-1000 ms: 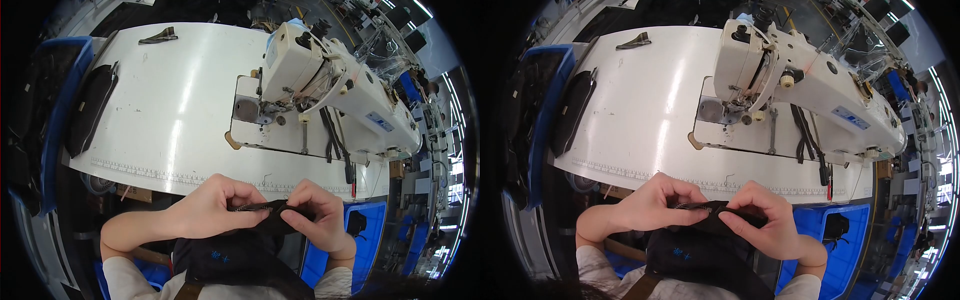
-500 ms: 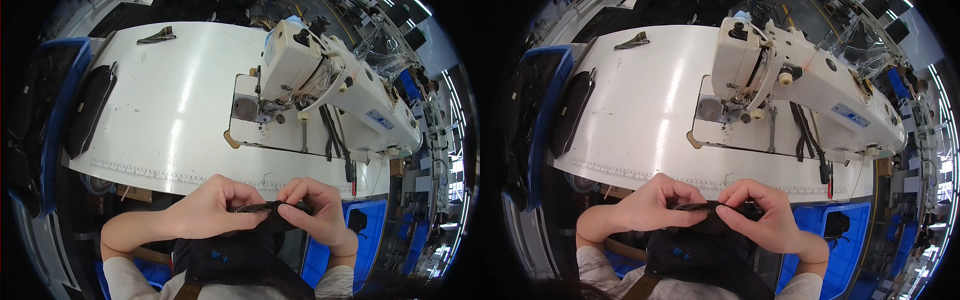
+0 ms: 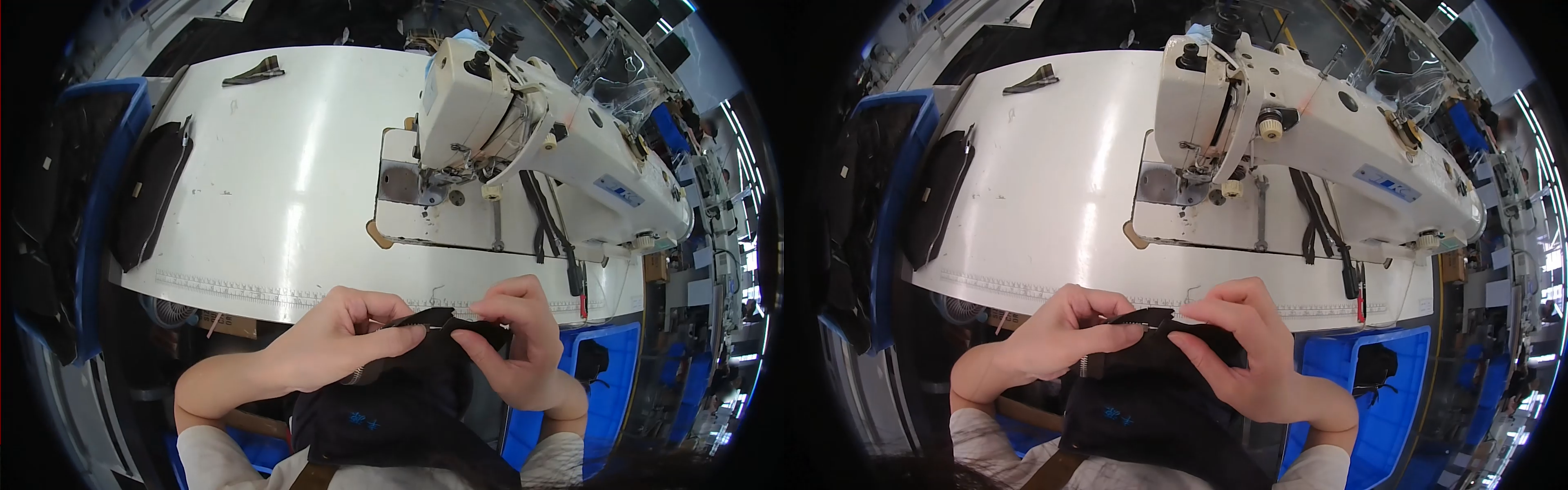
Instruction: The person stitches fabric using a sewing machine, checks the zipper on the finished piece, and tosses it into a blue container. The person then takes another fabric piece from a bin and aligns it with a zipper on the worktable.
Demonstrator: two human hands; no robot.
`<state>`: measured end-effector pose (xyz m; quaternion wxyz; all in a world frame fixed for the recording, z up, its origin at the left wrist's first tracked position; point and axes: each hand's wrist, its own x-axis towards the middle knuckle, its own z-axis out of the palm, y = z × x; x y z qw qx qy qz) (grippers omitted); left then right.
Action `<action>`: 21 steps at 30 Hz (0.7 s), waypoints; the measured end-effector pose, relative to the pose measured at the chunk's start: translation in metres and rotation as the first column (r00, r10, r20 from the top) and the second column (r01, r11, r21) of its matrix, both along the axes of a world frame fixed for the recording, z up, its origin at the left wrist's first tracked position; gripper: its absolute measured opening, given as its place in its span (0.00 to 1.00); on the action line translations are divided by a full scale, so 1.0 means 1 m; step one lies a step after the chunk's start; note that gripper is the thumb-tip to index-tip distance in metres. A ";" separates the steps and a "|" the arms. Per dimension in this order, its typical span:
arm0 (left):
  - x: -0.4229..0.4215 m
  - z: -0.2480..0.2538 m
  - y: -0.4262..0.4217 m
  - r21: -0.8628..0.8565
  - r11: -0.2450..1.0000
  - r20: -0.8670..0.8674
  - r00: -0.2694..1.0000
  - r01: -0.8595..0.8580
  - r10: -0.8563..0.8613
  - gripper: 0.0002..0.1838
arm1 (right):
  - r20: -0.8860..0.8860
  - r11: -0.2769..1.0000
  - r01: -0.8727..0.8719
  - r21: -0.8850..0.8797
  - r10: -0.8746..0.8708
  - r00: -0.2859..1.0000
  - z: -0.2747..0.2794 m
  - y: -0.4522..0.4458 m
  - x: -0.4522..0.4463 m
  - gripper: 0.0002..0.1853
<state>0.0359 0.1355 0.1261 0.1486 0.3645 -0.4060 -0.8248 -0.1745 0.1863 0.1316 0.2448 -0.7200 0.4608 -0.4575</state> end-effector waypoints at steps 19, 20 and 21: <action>-0.002 -0.007 0.005 -0.114 0.993 0.006 1.000 0.011 -0.010 0.10 | -0.045 0.993 -0.081 0.085 0.085 0.995 0.002 -0.001 -0.009 0.12; -0.002 -0.006 0.005 -0.118 0.993 0.008 1.000 0.014 -0.013 0.09 | -0.051 0.993 -0.088 0.084 0.092 0.994 0.001 -0.001 -0.009 0.12; -0.004 -0.004 0.006 -0.122 0.992 0.010 1.000 0.018 -0.017 0.09 | -0.058 0.992 -0.094 0.083 0.099 0.993 0.000 -0.001 -0.008 0.13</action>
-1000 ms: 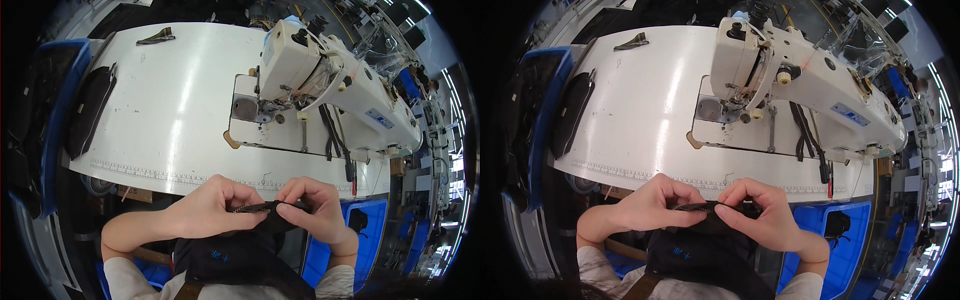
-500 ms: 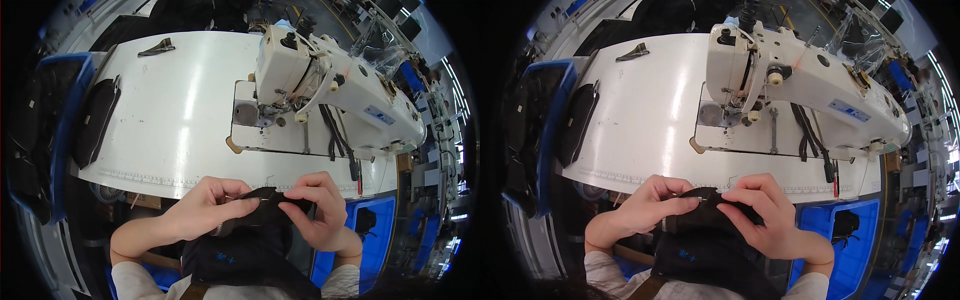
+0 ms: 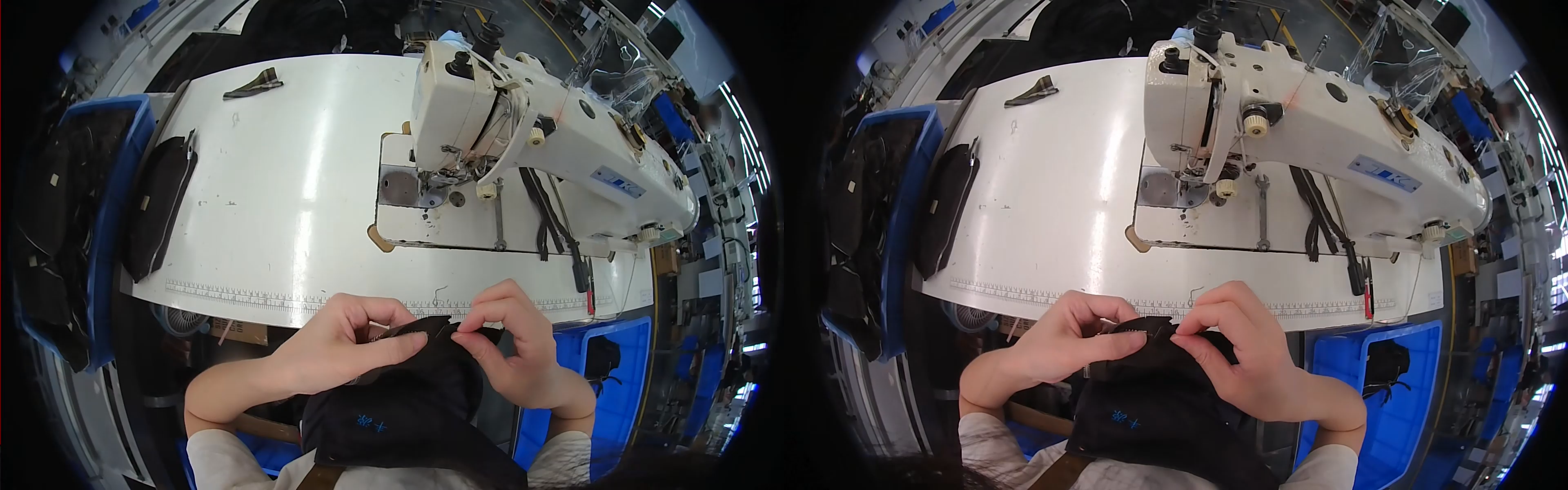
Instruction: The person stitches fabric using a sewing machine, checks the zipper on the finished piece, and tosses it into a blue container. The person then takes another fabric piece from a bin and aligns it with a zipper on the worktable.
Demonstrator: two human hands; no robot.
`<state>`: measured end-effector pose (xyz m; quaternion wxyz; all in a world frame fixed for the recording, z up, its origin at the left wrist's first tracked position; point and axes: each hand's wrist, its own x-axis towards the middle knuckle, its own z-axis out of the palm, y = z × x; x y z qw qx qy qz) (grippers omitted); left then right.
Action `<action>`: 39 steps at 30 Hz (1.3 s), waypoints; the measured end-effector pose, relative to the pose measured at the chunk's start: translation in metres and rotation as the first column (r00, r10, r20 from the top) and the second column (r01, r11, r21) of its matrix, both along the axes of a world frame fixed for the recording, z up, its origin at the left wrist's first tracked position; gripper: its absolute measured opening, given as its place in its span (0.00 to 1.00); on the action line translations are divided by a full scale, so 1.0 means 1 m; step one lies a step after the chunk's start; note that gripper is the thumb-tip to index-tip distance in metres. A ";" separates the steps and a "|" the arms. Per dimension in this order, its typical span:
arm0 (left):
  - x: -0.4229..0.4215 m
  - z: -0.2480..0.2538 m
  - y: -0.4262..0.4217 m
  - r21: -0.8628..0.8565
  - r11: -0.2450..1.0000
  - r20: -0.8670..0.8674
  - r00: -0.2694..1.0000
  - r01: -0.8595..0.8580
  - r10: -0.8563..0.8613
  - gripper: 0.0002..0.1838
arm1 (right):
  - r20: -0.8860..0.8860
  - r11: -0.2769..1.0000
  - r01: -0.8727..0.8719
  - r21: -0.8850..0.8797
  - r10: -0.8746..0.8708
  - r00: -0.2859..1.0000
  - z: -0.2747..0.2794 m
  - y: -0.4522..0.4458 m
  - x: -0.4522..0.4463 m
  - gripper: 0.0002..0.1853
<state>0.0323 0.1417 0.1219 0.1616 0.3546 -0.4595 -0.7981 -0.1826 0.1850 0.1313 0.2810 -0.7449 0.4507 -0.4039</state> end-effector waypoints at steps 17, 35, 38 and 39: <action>-0.003 0.008 0.001 -0.266 0.962 0.032 0.998 0.056 -0.049 0.02 | -0.047 0.992 -0.121 -0.015 0.121 0.992 -0.001 0.002 0.000 0.16; -0.006 -0.005 0.003 -0.568 0.816 0.067 0.994 0.111 -0.089 0.06 | -0.419 0.936 -0.346 -0.068 0.288 0.861 0.008 -0.007 -0.004 0.09; -0.009 -0.008 0.004 -0.649 0.750 0.105 0.992 0.125 -0.074 0.05 | -0.535 0.926 -0.357 -0.121 0.242 0.809 0.007 -0.006 -0.002 0.08; -0.010 -0.009 0.005 -0.668 0.736 0.109 0.993 0.109 -0.048 0.05 | -0.576 0.923 -0.351 -0.159 0.202 0.792 0.004 -0.004 0.000 0.08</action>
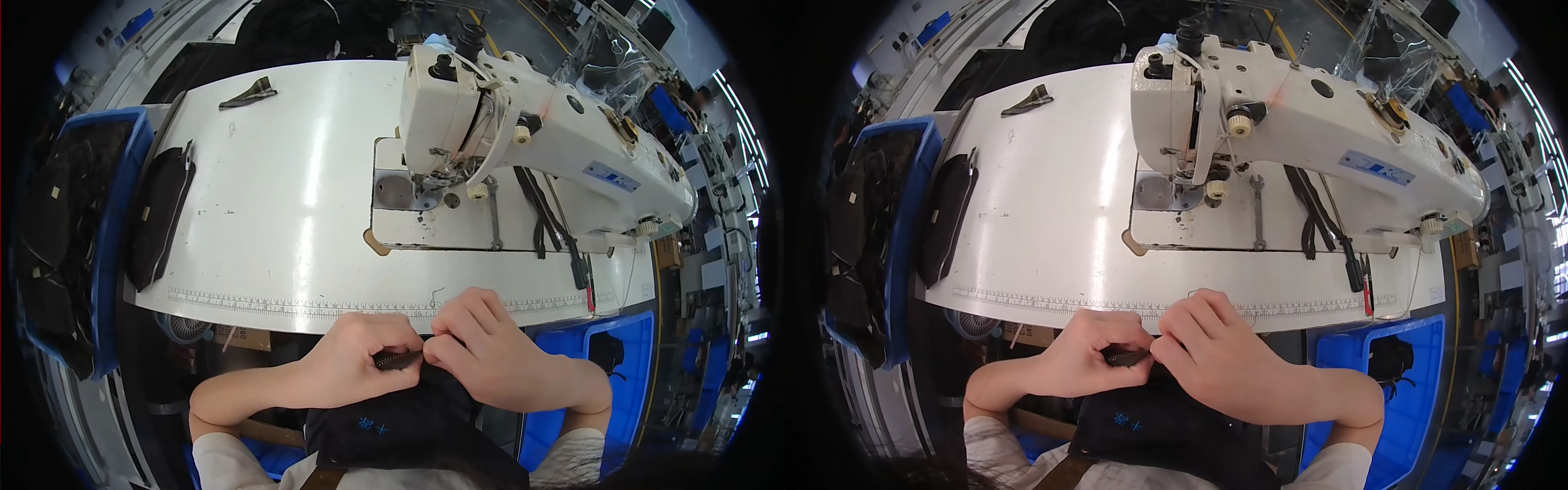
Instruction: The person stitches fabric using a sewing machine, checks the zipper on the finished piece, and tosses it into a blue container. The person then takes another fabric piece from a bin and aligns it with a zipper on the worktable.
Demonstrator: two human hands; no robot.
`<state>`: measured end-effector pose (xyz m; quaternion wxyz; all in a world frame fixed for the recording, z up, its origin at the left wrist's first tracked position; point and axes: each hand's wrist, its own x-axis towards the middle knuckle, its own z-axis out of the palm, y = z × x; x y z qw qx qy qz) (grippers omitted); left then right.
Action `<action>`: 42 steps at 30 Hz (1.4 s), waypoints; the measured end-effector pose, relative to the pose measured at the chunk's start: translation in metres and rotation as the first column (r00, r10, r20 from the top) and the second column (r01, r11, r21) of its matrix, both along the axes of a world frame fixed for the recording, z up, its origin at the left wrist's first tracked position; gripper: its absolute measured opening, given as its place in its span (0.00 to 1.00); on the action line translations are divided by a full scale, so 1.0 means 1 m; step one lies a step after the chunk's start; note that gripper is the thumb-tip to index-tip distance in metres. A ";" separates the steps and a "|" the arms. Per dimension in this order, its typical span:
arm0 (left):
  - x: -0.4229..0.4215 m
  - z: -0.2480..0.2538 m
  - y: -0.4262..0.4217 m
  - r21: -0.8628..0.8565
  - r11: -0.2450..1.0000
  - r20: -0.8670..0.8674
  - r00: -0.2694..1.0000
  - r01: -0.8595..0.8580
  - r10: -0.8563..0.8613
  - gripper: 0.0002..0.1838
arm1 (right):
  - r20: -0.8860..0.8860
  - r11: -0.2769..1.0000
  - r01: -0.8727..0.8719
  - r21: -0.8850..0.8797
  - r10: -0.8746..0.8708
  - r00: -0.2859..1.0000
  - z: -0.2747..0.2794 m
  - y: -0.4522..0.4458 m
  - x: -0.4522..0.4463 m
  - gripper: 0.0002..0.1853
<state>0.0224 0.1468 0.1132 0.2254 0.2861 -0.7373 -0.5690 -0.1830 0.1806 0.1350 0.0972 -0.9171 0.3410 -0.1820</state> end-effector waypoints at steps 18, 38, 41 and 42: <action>0.007 0.001 -0.001 0.113 0.992 -0.065 0.996 -0.051 0.058 0.04 | 0.496 0.875 0.029 0.484 -0.301 0.815 -0.015 0.009 -0.003 0.14; -0.003 -0.028 0.025 0.188 0.932 -0.326 0.875 -0.312 0.358 0.09 | 0.457 0.929 0.228 -0.290 -0.074 0.886 -0.032 0.021 0.005 0.11; -0.005 -0.028 0.026 0.003 0.923 -0.327 0.872 -0.385 0.364 0.10 | 0.564 0.953 0.295 0.066 -0.280 0.777 -0.022 0.023 0.010 0.12; -0.005 -0.028 0.025 -0.110 0.910 -0.334 0.877 -0.401 0.346 0.11 | 0.595 0.931 0.290 0.220 -0.364 0.717 -0.021 0.023 0.011 0.12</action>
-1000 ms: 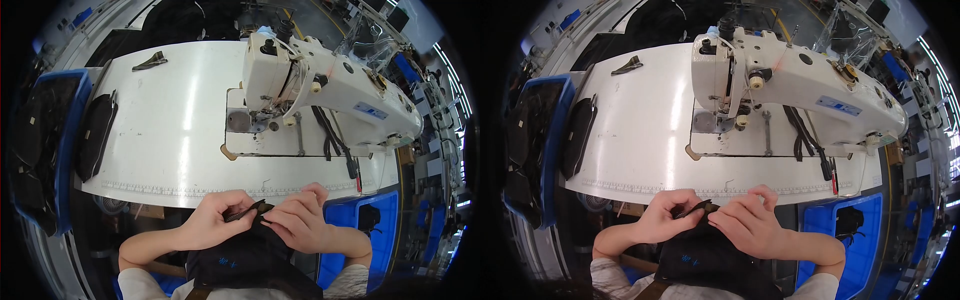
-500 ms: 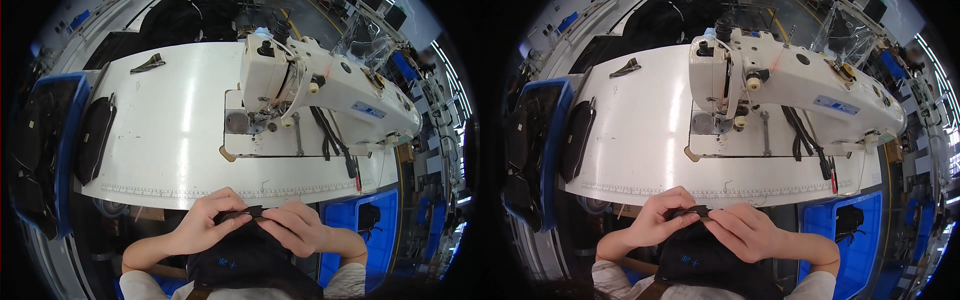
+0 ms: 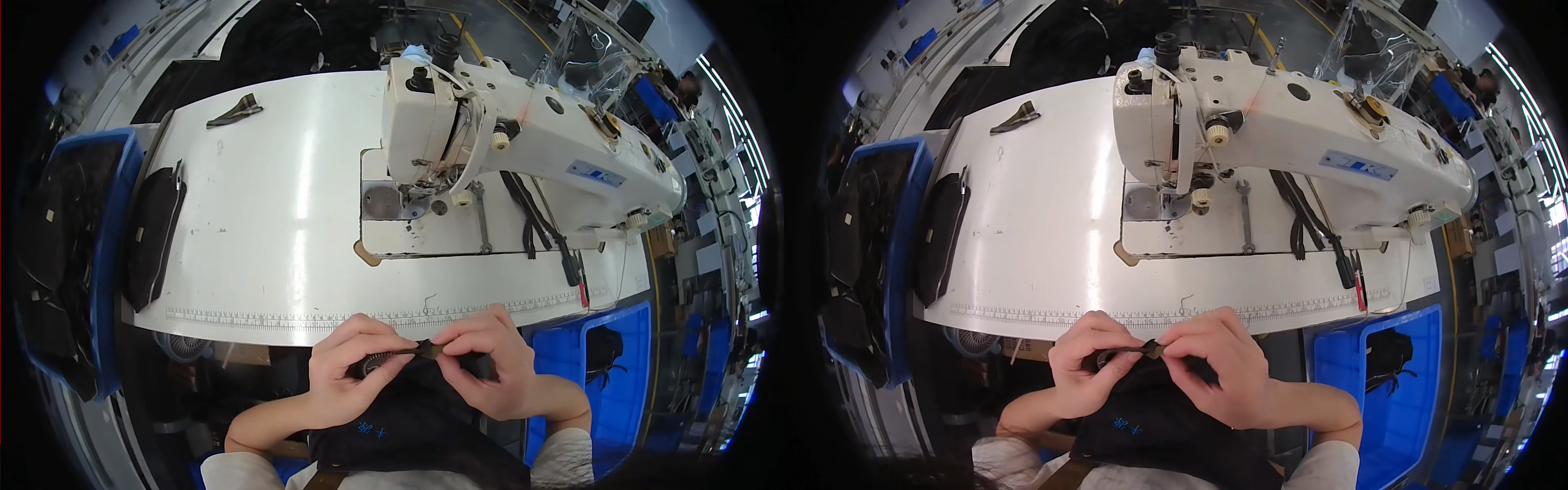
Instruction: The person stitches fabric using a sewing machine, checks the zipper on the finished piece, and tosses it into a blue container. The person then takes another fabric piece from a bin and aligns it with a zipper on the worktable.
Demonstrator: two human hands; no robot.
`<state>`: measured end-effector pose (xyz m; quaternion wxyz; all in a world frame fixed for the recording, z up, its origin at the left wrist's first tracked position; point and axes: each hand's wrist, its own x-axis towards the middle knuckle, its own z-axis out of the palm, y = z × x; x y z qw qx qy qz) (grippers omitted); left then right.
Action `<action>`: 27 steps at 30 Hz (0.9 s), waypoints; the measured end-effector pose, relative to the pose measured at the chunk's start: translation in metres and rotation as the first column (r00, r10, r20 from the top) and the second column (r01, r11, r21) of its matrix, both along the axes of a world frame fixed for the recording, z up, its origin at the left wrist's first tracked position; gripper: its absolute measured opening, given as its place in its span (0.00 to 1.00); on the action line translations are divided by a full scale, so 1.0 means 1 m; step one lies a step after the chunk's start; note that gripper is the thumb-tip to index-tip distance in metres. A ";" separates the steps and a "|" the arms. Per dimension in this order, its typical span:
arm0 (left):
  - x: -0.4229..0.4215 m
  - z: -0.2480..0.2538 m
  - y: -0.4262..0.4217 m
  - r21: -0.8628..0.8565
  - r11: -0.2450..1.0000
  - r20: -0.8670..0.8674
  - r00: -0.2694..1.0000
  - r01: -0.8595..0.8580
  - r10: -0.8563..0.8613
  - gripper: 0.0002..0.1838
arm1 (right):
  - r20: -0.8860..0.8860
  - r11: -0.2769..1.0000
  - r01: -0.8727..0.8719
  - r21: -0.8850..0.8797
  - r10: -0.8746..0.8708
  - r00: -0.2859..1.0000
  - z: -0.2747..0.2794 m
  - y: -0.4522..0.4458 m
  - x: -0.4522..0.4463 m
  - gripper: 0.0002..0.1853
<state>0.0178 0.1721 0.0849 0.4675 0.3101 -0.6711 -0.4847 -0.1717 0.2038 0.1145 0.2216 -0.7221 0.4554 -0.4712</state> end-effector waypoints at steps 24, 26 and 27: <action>0.010 0.013 -0.007 0.127 0.972 0.121 0.970 0.196 -0.211 0.13 | -0.051 0.991 -0.094 0.092 0.099 0.994 0.002 -0.009 -0.007 0.10; 0.010 0.022 -0.011 0.225 0.944 0.156 0.948 0.240 -0.278 0.11 | -0.079 0.992 -0.098 0.077 0.104 0.991 0.003 -0.010 -0.007 0.11; 0.010 0.024 -0.013 0.274 0.926 0.172 0.934 0.259 -0.312 0.10 | -0.093 0.992 -0.105 0.072 0.111 0.989 0.004 -0.011 -0.007 0.11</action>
